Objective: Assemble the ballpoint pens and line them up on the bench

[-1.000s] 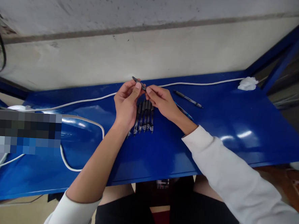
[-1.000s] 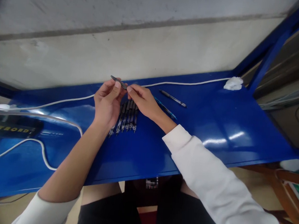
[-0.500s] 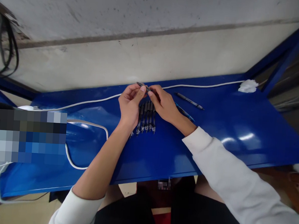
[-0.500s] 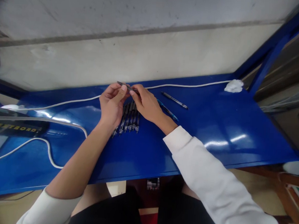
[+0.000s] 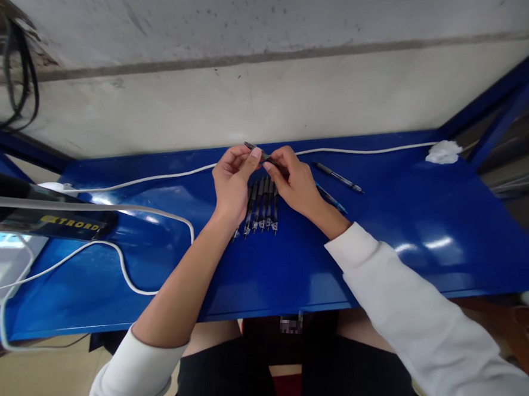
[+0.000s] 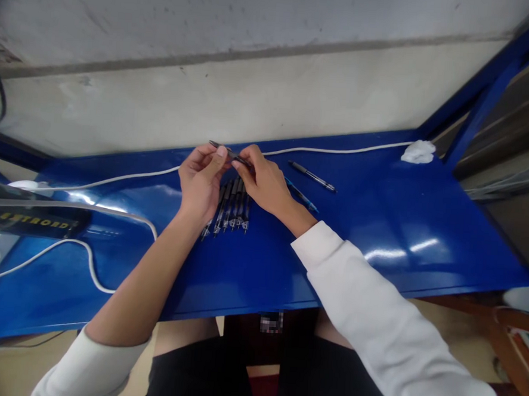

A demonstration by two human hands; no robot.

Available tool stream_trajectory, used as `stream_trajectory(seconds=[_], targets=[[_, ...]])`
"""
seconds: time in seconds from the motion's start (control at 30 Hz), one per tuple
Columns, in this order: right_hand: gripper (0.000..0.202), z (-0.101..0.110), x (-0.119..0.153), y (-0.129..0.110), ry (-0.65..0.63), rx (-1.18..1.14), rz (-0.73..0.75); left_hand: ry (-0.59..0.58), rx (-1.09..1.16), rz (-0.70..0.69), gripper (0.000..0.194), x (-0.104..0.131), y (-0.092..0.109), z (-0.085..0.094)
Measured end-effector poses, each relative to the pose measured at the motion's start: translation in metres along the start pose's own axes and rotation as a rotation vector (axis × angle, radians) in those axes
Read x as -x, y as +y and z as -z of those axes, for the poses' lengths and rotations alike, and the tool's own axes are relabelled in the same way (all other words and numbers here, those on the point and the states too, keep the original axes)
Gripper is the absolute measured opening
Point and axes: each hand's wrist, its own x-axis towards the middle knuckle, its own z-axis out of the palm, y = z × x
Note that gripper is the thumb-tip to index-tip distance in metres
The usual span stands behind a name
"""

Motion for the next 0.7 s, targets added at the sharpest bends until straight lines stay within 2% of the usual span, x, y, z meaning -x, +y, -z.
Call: stream_trajectory(seconds=[0.23,0.47,0.7], targets=[[0.045,0.0018,-0.0008,-0.0033,-0.042,0.019,0.049,-0.044,-0.063,-0.001,0.025,-0.0014,0.0029,0.0019],[0.035,-0.0011,-0.0001,0.0033,-0.036,-0.009,0.052,0.010,-0.098,-0.040,0.025,0.0007,0.0030,0.0003],[0.027,-0.0020,0.0012,0.0034,-0.008,-0.013,0.038,0.093,-0.110,-0.061,0.033,-0.0048,0.0084,0.0041]])
